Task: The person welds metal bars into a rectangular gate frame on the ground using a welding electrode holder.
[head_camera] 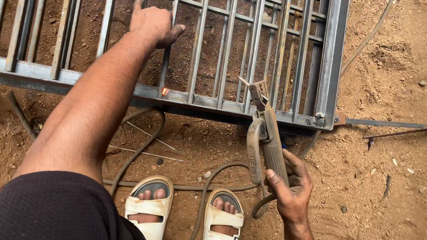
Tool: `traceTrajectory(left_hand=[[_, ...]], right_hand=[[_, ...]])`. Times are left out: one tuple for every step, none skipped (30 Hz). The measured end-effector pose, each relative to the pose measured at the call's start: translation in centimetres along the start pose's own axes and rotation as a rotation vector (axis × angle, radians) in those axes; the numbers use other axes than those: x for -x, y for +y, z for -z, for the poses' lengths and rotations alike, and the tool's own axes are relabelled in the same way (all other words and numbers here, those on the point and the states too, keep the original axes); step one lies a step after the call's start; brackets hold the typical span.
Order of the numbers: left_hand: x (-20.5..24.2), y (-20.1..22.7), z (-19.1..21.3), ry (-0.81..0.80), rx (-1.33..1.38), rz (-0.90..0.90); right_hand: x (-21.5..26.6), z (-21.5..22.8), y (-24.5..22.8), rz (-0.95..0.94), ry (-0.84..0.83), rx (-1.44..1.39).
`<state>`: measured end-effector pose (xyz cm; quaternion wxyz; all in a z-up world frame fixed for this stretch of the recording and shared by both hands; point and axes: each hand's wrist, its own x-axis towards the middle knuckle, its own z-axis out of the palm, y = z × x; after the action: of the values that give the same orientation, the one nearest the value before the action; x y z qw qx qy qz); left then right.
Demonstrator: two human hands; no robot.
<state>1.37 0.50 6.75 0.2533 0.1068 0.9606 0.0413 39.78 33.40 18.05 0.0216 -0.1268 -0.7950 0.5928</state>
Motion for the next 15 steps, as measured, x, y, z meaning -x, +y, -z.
traceTrajectory(left_hand=[[0.4, 0.2, 0.4, -0.012, -0.009, 0.011], [1.0, 0.4, 0.8, -0.024, -0.018, 0.023], [1.7, 0.3, 1.2, 0.017, -0.006, 0.016], [2.4, 0.2, 1.5, 0.058, 0.005, 0.01], [3.2, 0.0, 2.0, 0.099, 0.014, 0.008], [4.1, -0.4, 2.4, 0.117, -0.008, 0.013], [5.1, -0.7, 2.7, 0.137, -0.024, 0.023], [6.1, -1.0, 3.0, 0.157, -0.041, 0.032], [7.2, -1.1, 3.3, 0.124, -0.009, 0.082], [8.4, -1.5, 3.7, 0.091, 0.025, 0.132], [9.7, -1.5, 3.6, 0.046, 0.055, 0.177], [11.0, -1.5, 3.6, 0.067, 0.039, 0.172], [12.3, -2.1, 4.3, 0.096, 0.016, 0.172], [13.4, -2.5, 5.1, 0.126, -0.008, 0.173], [14.3, -2.7, 5.7, 0.163, -0.02, 0.178]], right_hand=[[0.1, 0.4, 0.1, -0.002, -0.003, -0.012], [0.1, 0.9, 0.1, -0.003, -0.006, -0.024], [0.2, 1.2, 0.2, 0.001, -0.015, -0.056], [0.3, 1.2, 0.2, 0.004, -0.024, -0.088], [0.3, 1.1, 0.3, 0.008, -0.037, -0.122], [0.3, 0.8, 0.4, -0.026, -0.047, -0.162], [0.0, 0.6, 0.5, -0.057, -0.063, -0.195], [-0.3, 0.3, 0.5, -0.09, -0.079, -0.228], [-0.9, 0.1, 0.6, -0.057, -0.104, -0.244], [-1.7, -0.4, 0.8, -0.024, -0.129, -0.261], [-1.8, -0.9, 1.0, -0.003, -0.15, -0.28], [-1.9, -1.1, 1.1, -0.042, -0.169, -0.319], [-2.5, -1.8, 1.1, -0.071, -0.191, -0.366], [-3.1, -2.6, 1.0, -0.101, -0.213, -0.412], [-3.4, -3.0, 0.8, -0.098, -0.214, -0.426]])
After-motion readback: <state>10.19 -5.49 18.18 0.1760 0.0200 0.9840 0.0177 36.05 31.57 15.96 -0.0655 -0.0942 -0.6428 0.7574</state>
